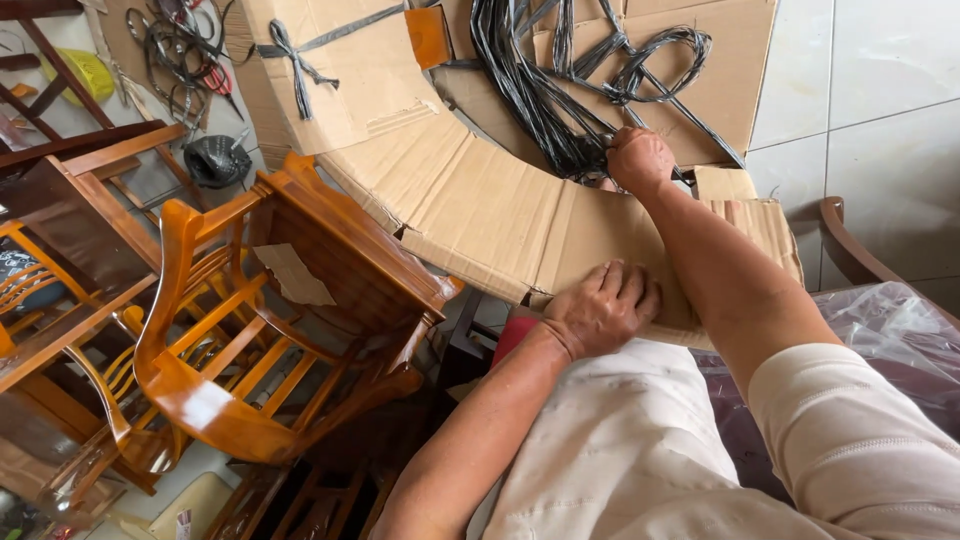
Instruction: Wrapping a wooden chair frame with protective cardboard and securing it with plastic ties.
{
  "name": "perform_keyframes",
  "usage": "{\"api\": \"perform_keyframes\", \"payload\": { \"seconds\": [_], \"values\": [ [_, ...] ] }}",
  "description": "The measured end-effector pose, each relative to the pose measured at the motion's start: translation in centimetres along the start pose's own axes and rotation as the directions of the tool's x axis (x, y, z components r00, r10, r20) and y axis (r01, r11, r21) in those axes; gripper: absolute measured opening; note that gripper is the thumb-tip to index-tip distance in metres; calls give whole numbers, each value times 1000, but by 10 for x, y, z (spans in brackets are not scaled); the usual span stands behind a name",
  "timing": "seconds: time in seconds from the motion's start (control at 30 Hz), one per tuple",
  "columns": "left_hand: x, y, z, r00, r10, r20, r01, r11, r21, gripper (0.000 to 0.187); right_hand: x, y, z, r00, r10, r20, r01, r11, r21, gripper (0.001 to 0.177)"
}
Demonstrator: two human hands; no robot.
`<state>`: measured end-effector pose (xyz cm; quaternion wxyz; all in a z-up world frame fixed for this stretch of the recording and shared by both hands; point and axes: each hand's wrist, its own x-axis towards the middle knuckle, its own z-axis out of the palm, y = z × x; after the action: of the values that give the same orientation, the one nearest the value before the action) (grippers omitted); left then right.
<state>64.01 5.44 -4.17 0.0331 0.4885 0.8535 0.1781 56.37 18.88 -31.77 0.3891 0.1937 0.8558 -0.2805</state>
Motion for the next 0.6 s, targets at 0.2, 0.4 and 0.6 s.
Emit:
{"api": "perform_keyframes", "payload": {
  "seconds": [0.2, 0.4, 0.6],
  "values": [
    [-3, 2, 5, 1000, -15, 7, 15, 1000, 2, 26, -36, -34, -44, 990, -137, -31, 139, 989, 51, 25],
    [-7, 1, 13, 1000, 3, 5, -3, 1000, 20, 24, -112, -79, -116, 939, -338, 60, 230, 749, 621, 44],
    [-21, 2, 44, 997, 21, 77, -20, 1000, -13, 36, -156, -110, -168, 897, -421, 135, 275, 770, 576, 41]
  ]
}}
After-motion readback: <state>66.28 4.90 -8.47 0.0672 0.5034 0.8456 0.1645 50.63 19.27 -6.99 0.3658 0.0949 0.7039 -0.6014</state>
